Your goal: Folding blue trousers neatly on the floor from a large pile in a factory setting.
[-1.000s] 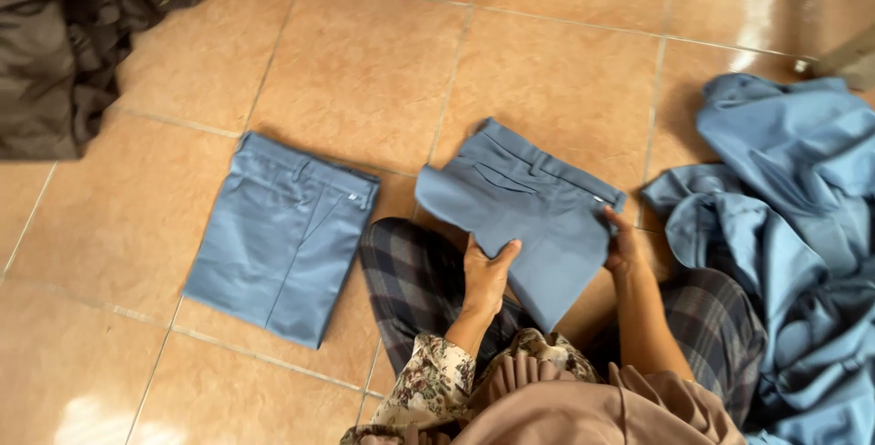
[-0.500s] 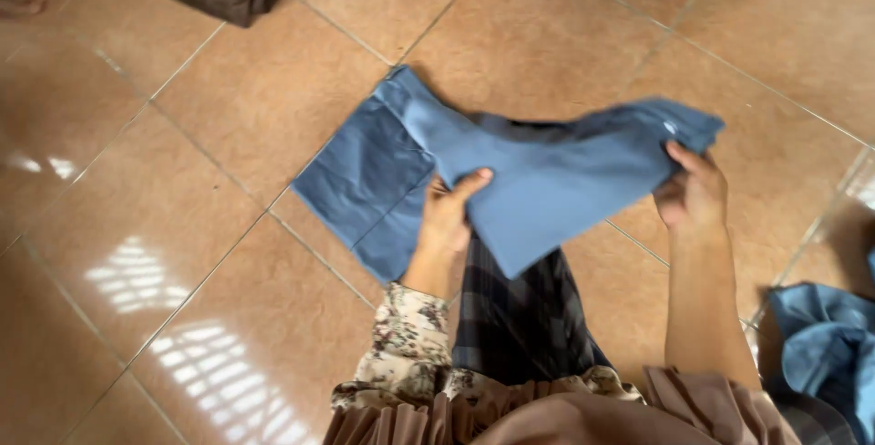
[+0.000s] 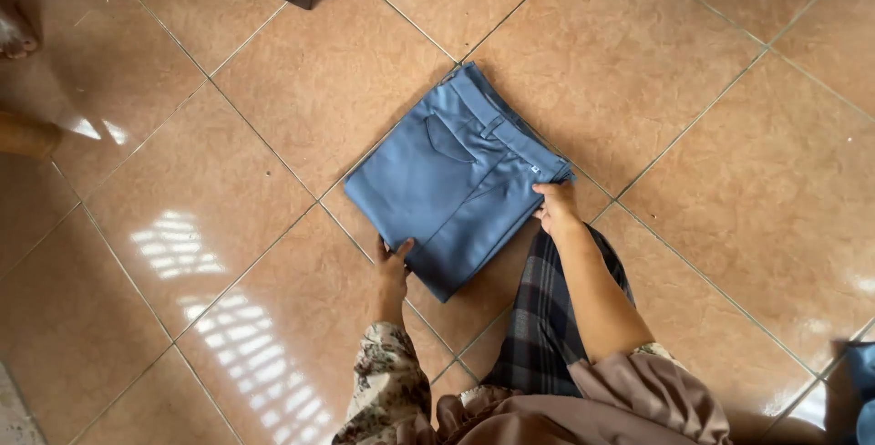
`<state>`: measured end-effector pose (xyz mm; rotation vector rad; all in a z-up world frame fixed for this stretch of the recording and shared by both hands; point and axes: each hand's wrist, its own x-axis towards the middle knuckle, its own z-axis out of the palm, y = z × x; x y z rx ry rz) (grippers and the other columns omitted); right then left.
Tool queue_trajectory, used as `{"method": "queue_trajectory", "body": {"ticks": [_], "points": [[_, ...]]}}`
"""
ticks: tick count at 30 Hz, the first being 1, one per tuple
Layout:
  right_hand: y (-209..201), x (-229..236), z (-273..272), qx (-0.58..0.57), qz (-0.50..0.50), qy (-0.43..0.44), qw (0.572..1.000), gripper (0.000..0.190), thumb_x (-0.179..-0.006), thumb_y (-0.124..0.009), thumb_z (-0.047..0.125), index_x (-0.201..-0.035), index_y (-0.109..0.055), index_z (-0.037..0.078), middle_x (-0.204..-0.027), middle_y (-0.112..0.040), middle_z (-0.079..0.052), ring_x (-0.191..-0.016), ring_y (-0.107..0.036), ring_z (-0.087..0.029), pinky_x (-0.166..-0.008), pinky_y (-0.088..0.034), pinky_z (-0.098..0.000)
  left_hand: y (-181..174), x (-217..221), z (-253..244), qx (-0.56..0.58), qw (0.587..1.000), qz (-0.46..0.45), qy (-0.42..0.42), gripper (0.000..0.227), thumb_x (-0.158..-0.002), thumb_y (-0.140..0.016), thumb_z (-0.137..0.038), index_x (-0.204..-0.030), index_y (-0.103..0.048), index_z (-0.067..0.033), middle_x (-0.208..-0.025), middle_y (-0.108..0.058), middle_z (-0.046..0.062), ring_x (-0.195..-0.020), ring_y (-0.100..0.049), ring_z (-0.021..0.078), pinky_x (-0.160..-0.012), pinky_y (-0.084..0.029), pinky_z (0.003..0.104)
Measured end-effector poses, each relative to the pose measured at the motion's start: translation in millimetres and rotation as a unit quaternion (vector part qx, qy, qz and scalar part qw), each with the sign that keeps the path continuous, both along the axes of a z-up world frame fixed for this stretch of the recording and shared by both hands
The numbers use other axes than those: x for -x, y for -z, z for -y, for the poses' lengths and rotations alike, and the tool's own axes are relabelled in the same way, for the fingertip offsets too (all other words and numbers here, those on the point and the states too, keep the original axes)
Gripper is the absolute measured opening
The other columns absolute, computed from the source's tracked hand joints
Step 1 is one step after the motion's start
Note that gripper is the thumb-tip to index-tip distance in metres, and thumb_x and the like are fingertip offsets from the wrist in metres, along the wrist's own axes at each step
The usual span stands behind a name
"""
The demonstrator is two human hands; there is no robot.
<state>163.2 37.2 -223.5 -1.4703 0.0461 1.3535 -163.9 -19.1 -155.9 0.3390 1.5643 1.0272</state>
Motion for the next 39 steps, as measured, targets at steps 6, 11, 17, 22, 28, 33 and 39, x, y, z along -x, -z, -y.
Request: {"method": "queue_trajectory", "body": {"ticks": [6,11,17,22,28,33,39], "points": [[-58.9,-10.2,-1.3,0.009,0.025,0.005,1.000,0.101,-0.075,-0.089,0.009,-0.154,-0.027,0.015,-0.161,-0.026,-0.026,-0.139,-0.026,-0.066,-0.097,-0.024,-0.0898,71.1,14.0,-5.0,-0.023,0.997,-0.070,-0.001,0.089,-0.086,-0.082,-0.010,-0.160,-0.034,-0.0220,-0.148,-0.046,0.034,-0.133,-0.047,0.0515,-0.107,-0.040,0.065],[-40.9,-27.9,4.7,-0.026,0.100,-0.019,0.994,0.072,-0.079,-0.084,0.007,-0.141,-0.048,0.006,-0.138,-0.046,-0.019,-0.130,-0.046,-0.054,-0.092,-0.038,-0.0814,3.9,-10.0,-5.5,-0.145,0.984,-0.103,-0.014,0.082,-0.087,-0.079,-0.004,-0.158,-0.040,-0.0198,-0.144,-0.054,0.027,-0.132,-0.052,0.0411,-0.107,-0.044,0.054],[-26.3,-37.0,16.7,-0.017,0.109,-0.039,0.993,0.069,-0.075,-0.083,-0.001,-0.137,-0.053,0.002,-0.118,-0.051,-0.017,-0.110,-0.064,-0.046,-0.086,-0.058,-0.0561,67.1,-0.1,-12.1,-0.182,0.965,-0.190,-0.014,0.084,-0.090,-0.077,-0.009,-0.161,-0.032,-0.0151,-0.140,-0.056,0.028,-0.127,-0.057,0.0402,-0.108,-0.045,0.050],[0.9,-39.2,6.8,0.043,0.268,-0.115,0.956,0.066,-0.074,-0.087,0.009,-0.133,-0.060,-0.002,-0.122,-0.059,-0.031,-0.111,-0.062,-0.052,-0.076,-0.061,-0.0550,83.4,-11.4,-16.2,-0.148,0.886,-0.438,0.028,0.091,-0.085,-0.080,-0.016,-0.161,-0.031,-0.0168,-0.143,-0.053,0.022,-0.126,-0.058,0.0391,-0.104,-0.049,0.049],[-25.6,-14.1,6.9,0.177,0.599,-0.320,0.712,0.062,-0.087,-0.073,0.033,-0.145,-0.050,0.030,-0.138,-0.053,-0.009,-0.125,-0.053,-0.036,-0.097,-0.049,-0.0524,18.5,-45.2,-10.4,-0.019,0.791,-0.588,0.166,0.097,-0.088,-0.066,-0.014,-0.166,-0.009,-0.0214,-0.169,-0.012,0.018,-0.154,-0.013,0.0413,-0.119,-0.005,0.066],[-60.3,17.3,19.0,-0.068,0.783,-0.369,0.497,0.061,-0.095,-0.068,0.040,-0.152,-0.051,0.026,-0.166,-0.031,-0.018,-0.155,-0.018,-0.044,-0.117,-0.017,-0.0649,1.7,-87.0,-20.2,-0.167,0.652,-0.687,0.273,0.078,-0.093,-0.056,-0.032,-0.163,-0.023,-0.0253,-0.169,-0.016,0.020,-0.154,-0.006,0.0468,-0.113,0.002,0.073],[-68.3,38.0,22.5,0.014,0.701,-0.546,0.459,0.067,-0.104,-0.041,0.055,-0.164,-0.021,0.032,-0.173,-0.004,-0.010,-0.157,0.010,-0.037,-0.120,0.012,-0.0659,24.3,-115.4,-22.6,-0.186,0.604,-0.717,0.294,0.074,-0.097,-0.051,-0.054,-0.161,-0.031,-0.0229,-0.163,-0.029,0.023,-0.151,-0.016,0.0503,-0.112,0.001,0.076]]}}
